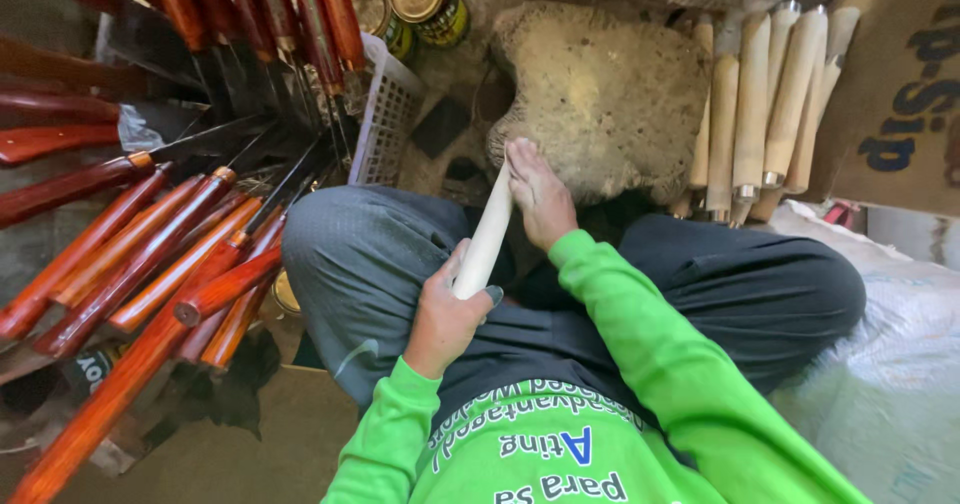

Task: The person sits cross-legged and sands a cylindrical wooden handle with a sanding block, rotating the handle to smooth its surface. Finished reddish-brown handles and unfinished light-colored handles are visible nearby.

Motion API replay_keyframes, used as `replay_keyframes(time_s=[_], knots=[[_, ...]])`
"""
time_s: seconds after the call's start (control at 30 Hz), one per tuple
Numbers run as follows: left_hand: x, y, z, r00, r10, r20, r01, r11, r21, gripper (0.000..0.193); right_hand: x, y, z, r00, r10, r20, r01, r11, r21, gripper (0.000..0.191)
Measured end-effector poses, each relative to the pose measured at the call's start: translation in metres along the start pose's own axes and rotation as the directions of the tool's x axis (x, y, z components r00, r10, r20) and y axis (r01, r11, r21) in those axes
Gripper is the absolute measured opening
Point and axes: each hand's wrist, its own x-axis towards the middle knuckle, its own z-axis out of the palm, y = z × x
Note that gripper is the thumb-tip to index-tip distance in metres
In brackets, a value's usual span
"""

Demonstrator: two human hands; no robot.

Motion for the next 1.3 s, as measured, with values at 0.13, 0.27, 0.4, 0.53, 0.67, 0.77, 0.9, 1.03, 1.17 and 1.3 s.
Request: replay_keyframes(time_s=[0.13,0.27,0.4,0.53,0.67,0.77,0.9,1.03,1.17,1.3], knots=[[-0.002,0.011,0.0,0.998,0.055,-0.003,-0.055,0.998,-0.041,0.08,-0.014,-0.006,0.0,0.983,-0.126,0.135,0.131,0.991,-0.03,0.049],[-0.004,0.018,0.0,1.0,0.02,-0.011,-0.02,1.0,-0.01,0.079,-0.006,0.0,0.0,0.968,-0.238,0.082,0.243,0.968,-0.055,0.041],[-0.004,0.021,-0.001,0.997,0.057,0.045,-0.052,0.993,-0.107,0.073,0.008,0.0,-0.001,1.0,-0.007,0.015,0.008,1.0,-0.028,0.045],[-0.004,0.027,-0.002,1.0,-0.019,0.019,0.022,0.991,-0.133,0.072,-0.011,-0.011,0.0,0.973,-0.193,0.13,0.199,0.979,-0.035,0.044],[-0.006,0.038,-0.004,0.996,-0.075,0.054,0.085,0.976,-0.199,0.065,-0.004,-0.004,0.003,0.954,-0.238,0.183,0.272,0.943,-0.191,0.049],[-0.008,0.044,-0.004,0.991,-0.103,0.084,0.121,0.96,-0.254,0.062,0.01,-0.004,0.002,0.997,-0.071,-0.01,0.072,0.996,0.049,0.049],[-0.008,0.048,-0.004,0.99,-0.119,0.079,0.136,0.956,-0.262,0.056,0.002,-0.012,0.006,0.994,0.108,-0.007,-0.102,0.953,0.287,0.043],[-0.007,0.046,-0.005,0.99,-0.11,0.091,0.131,0.953,-0.274,0.058,-0.011,-0.01,0.004,0.989,0.039,0.143,-0.062,0.985,0.159,0.05],[-0.007,0.044,-0.005,0.989,-0.107,0.1,0.133,0.943,-0.306,0.055,0.008,-0.001,-0.001,0.999,-0.032,-0.019,0.034,0.995,0.094,0.051],[-0.007,0.043,-0.004,0.988,-0.115,0.103,0.142,0.943,-0.302,0.05,0.001,-0.018,-0.003,0.997,-0.065,0.039,0.058,0.987,0.153,0.049]])
